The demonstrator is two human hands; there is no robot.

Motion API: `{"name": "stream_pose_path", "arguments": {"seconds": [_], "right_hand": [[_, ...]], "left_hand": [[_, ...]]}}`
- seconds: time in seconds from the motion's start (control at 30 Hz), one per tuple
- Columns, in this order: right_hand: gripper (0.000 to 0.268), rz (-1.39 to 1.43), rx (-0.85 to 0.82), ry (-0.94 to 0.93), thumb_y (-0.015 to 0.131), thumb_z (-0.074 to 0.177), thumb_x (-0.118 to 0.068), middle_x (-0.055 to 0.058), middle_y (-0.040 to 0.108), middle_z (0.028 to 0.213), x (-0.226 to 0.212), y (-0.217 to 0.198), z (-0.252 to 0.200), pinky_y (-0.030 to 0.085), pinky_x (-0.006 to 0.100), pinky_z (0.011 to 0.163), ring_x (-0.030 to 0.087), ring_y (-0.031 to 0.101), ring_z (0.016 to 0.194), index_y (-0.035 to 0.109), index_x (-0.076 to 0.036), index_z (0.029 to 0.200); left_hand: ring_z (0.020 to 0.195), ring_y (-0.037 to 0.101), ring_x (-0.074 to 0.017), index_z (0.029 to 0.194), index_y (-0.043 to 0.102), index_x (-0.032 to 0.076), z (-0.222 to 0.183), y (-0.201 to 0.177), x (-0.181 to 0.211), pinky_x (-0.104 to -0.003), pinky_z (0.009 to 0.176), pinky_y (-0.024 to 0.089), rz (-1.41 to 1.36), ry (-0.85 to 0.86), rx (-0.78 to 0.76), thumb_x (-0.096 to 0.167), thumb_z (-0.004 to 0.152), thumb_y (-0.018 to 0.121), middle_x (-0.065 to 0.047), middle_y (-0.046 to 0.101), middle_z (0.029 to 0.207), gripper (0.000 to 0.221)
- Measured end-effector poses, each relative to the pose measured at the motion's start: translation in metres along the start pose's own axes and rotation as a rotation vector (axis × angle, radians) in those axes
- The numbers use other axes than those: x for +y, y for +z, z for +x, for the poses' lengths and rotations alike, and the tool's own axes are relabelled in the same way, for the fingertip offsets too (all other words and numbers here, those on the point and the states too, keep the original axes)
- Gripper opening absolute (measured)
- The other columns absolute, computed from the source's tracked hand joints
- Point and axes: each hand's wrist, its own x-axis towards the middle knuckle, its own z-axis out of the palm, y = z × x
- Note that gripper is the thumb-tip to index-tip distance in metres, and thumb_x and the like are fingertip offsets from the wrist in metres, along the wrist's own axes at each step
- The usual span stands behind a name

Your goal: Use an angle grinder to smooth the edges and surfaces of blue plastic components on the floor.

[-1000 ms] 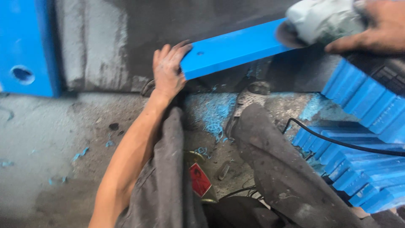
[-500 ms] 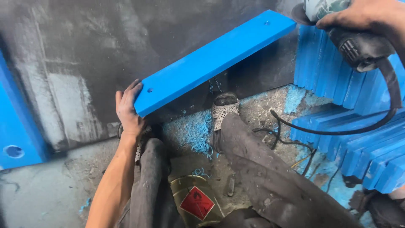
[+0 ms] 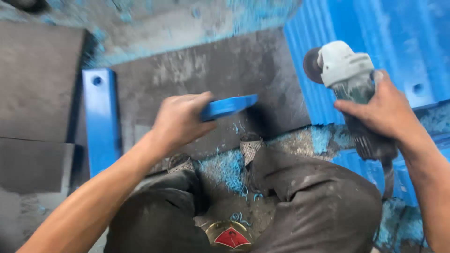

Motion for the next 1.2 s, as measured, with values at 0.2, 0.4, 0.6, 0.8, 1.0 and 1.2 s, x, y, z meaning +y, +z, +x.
{"name": "stream_pose_path", "arguments": {"seconds": [0.2,0.4,0.6,0.8,1.0,1.2], "right_hand": [[0.075,0.372,-0.042,-0.03,0.08,0.086,-0.035,0.025,0.069,0.123,0.028,-0.045,-0.095,0.056,0.048,0.095,0.034,0.07,0.108,0.053,0.004,0.143],[0.072,0.688,-0.261,0.05,0.067,0.095,-0.029,0.021,0.065,0.123,0.109,-0.003,-0.128,0.056,0.047,0.092,0.028,0.067,0.108,0.045,-0.003,0.159],[0.079,0.603,-0.066,-0.183,0.079,0.079,-0.017,0.017,0.064,0.126,-0.028,-0.063,-0.187,0.057,0.043,0.097,0.026,0.067,0.113,0.044,0.003,0.148],[0.076,0.318,0.083,-0.337,0.088,0.073,-0.012,0.023,0.065,0.122,-0.061,-0.074,-0.192,0.052,0.042,0.097,0.03,0.065,0.112,0.049,0.01,0.135],[0.081,0.17,0.022,-0.33,0.09,0.066,-0.012,0.025,0.064,0.12,-0.084,-0.091,-0.199,0.053,0.043,0.094,0.031,0.066,0.107,0.052,0.012,0.134],[0.079,0.154,-0.068,-0.437,0.087,0.065,-0.013,0.026,0.068,0.116,-0.108,-0.086,-0.195,0.056,0.041,0.092,0.03,0.07,0.103,0.052,0.012,0.131]], "left_hand": [[0.081,0.068,-0.0433,0.095,0.06,0.006,0.004,0.019,0.081,-0.055,0.069,0.052,0.021,0.022,-0.071,0.021,0.069,0.083,-0.019,0.07,0.079,0.038],[0.083,0.069,-0.0423,0.096,0.06,0.008,-0.032,0.022,0.089,-0.053,0.071,0.054,0.05,-0.078,-0.056,0.012,0.07,0.079,-0.018,0.071,0.081,0.033],[0.09,0.071,-0.0393,0.114,0.061,0.008,-0.046,0.039,0.103,-0.048,0.076,0.056,-0.1,-0.081,0.238,0.009,0.076,0.081,-0.017,0.073,0.098,0.044],[0.097,0.077,-0.0234,0.125,0.063,0.008,-0.045,0.075,0.088,-0.035,0.085,0.061,-0.575,-0.181,0.519,0.011,0.078,0.088,-0.014,0.077,0.105,0.053],[0.084,0.081,-0.0184,0.109,0.073,0.01,-0.057,0.079,0.11,-0.031,0.078,0.061,-0.632,-0.369,0.44,0.012,0.079,0.084,-0.011,0.079,0.09,0.032],[0.09,0.08,-0.0224,0.113,0.072,0.01,-0.064,0.081,0.116,-0.032,0.082,0.061,-0.608,-0.353,0.491,0.013,0.079,0.083,-0.013,0.078,0.097,0.036]]}}
